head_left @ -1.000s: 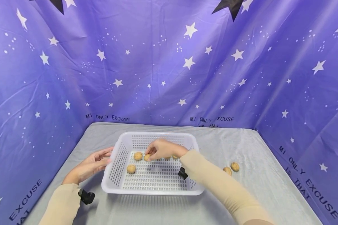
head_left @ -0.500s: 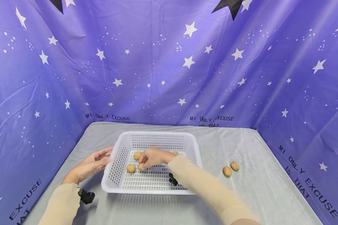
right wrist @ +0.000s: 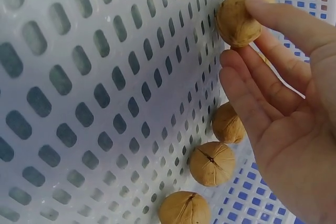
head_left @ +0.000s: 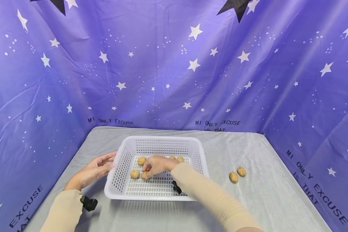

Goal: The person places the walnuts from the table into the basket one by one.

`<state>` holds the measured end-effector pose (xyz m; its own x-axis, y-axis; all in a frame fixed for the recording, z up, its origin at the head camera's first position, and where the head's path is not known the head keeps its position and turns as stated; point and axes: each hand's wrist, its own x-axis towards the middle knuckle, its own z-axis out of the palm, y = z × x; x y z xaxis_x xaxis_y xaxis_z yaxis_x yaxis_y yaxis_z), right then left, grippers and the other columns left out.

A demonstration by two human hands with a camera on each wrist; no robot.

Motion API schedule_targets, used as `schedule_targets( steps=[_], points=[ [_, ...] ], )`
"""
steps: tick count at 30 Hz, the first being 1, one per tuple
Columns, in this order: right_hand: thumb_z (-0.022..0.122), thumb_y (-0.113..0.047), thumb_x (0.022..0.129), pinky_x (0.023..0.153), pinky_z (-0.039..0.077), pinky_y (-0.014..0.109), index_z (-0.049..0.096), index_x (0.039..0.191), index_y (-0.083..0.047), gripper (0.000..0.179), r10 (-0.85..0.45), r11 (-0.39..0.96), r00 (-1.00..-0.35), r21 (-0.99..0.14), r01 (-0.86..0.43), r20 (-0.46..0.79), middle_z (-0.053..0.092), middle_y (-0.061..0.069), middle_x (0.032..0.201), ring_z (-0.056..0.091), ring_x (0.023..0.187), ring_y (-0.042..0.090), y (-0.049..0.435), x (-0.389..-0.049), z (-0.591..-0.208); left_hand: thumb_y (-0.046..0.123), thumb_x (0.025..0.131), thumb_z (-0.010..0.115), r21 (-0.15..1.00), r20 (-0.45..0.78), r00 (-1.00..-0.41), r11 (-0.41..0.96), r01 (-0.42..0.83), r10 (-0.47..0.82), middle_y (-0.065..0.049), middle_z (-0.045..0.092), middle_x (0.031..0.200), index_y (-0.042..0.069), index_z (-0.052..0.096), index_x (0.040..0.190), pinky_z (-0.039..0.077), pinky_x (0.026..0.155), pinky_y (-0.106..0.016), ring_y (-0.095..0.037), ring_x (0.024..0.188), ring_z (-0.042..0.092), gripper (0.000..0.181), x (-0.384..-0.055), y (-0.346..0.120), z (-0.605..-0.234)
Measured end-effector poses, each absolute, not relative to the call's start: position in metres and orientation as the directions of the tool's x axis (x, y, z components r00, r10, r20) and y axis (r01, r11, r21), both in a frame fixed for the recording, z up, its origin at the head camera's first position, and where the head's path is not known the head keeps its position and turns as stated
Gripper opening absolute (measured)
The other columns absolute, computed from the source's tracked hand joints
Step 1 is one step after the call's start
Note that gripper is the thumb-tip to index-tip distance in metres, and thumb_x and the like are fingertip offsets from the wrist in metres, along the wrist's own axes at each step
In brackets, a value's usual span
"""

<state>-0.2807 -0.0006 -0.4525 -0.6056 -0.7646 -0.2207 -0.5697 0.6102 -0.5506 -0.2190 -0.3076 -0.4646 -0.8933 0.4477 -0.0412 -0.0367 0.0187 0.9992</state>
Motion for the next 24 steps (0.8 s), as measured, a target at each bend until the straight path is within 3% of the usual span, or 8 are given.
schedule_targets(
  steps=[11,24],
  points=[
    [0.082,-0.020,0.084,0.087,0.050,0.020,0.071,0.117,-0.010,0.035,-0.762,0.590,-0.602,-0.640,-0.491,-0.240,0.069,-0.005,0.106,0.061,0.094,0.002,0.013,-0.283,-0.437,0.001,0.102,0.052,0.999,-0.036,-0.892,0.025,-0.027,0.450,-0.020,0.046,0.142,-0.005,0.019,0.156,0.052,0.097,-0.034,-0.017,0.120,0.058,0.063,-0.220,-0.310,-0.470],
    [0.079,-0.019,0.088,0.090,0.051,0.024,0.069,0.123,-0.007,0.038,-0.765,0.592,-0.612,-0.595,-0.543,-0.202,0.070,0.005,0.115,0.063,0.098,0.006,0.052,-0.292,-0.390,0.002,0.103,0.052,0.999,-0.050,-0.895,0.036,-0.038,0.443,-0.021,0.045,0.143,-0.004,0.020,0.157,0.051,0.098,-0.034,-0.016,0.119,0.058,0.063,-0.218,-0.310,-0.467]
  ],
)
